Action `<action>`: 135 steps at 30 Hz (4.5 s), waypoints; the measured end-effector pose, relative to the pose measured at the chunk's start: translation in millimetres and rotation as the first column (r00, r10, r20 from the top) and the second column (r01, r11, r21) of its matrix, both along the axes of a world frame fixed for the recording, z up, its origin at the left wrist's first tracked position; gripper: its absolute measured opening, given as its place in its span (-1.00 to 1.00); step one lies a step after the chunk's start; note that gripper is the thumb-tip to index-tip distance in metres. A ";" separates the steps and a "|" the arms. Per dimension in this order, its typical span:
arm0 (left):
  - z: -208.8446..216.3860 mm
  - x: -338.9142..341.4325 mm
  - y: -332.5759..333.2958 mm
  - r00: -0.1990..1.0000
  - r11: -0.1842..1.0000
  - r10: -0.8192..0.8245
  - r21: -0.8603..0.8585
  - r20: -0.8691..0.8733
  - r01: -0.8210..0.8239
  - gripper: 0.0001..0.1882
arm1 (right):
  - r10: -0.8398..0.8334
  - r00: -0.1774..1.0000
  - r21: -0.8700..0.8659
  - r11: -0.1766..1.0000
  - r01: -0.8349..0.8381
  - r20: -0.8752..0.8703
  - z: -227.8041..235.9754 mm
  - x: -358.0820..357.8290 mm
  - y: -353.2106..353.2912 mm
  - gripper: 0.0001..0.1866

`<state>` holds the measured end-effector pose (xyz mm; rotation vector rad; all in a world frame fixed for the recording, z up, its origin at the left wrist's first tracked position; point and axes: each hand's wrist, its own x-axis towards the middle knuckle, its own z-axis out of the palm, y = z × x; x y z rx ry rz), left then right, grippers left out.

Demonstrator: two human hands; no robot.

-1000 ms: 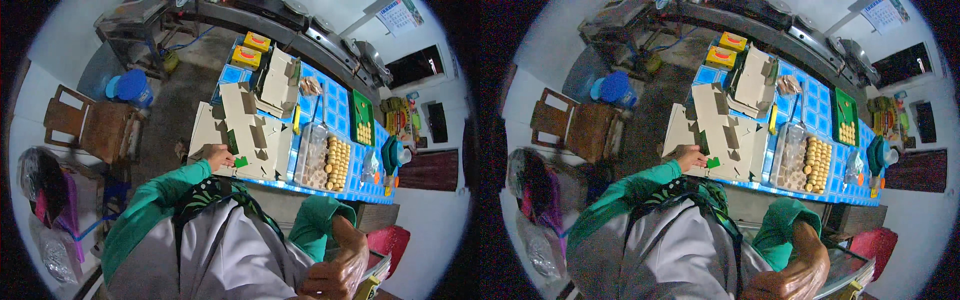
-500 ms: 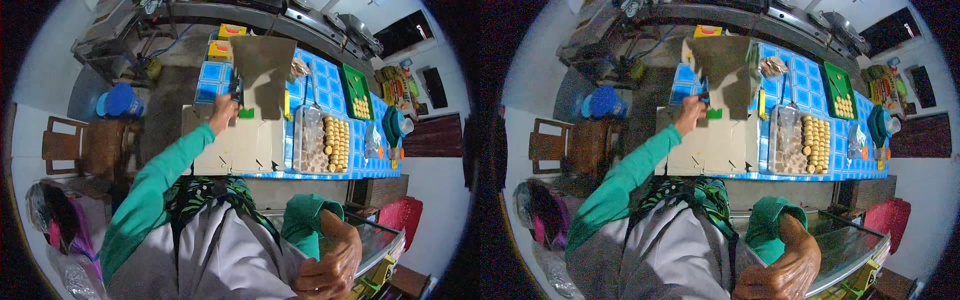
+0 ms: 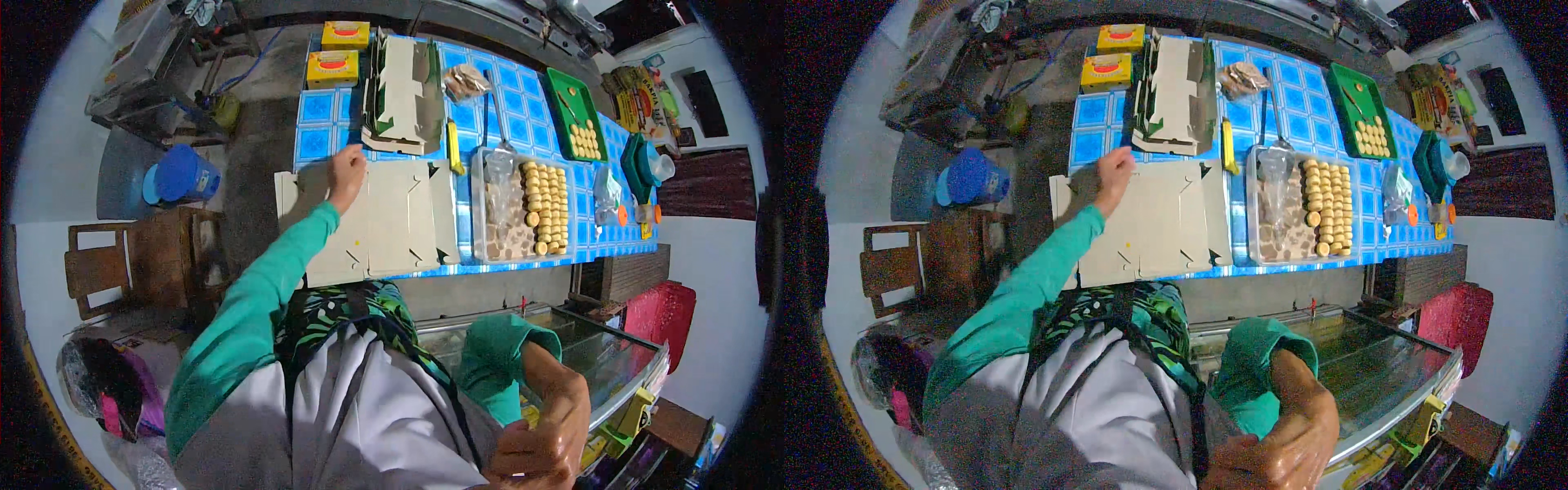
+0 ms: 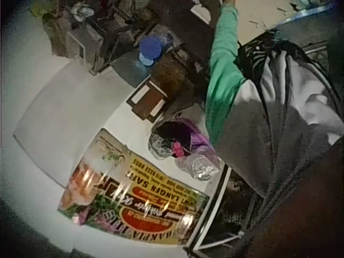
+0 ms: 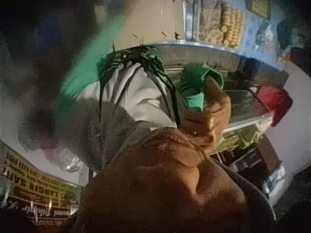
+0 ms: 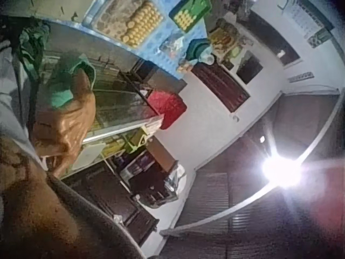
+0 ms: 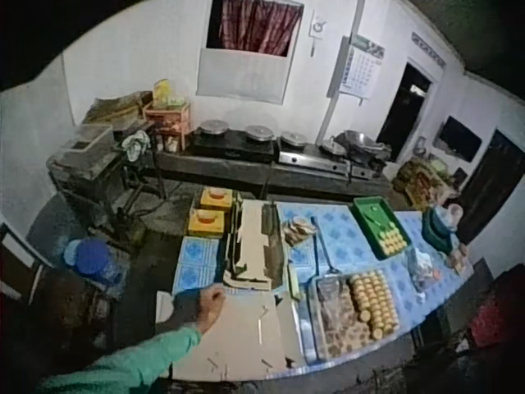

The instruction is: The person folds several cardboard takeout food boxes by hand, pressing the creases and tucking in the tabs to form the containers.

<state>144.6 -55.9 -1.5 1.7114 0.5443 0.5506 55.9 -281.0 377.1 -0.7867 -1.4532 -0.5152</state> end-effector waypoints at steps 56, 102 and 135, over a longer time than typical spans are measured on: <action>0.2 -203.1 14.8 0.918 0.986 0.126 0.153 -0.376 -0.072 -0.39 | -0.803 0.514 -0.953 -0.239 0.185 0.301 -348.5 43.3 49.3 -0.36; 16.3 -216.4 15.8 0.845 0.965 0.044 0.241 -0.533 0.102 -0.51 | -0.533 0.769 -0.926 -0.318 0.204 0.353 -322.9 -24.3 126.5 -0.19; 14.6 -210.0 -32.7 0.918 0.888 0.216 0.458 -0.333 -0.043 -0.72 | -0.563 0.714 -0.907 -0.195 0.375 0.416 -325.5 -44.3 48.0 -0.19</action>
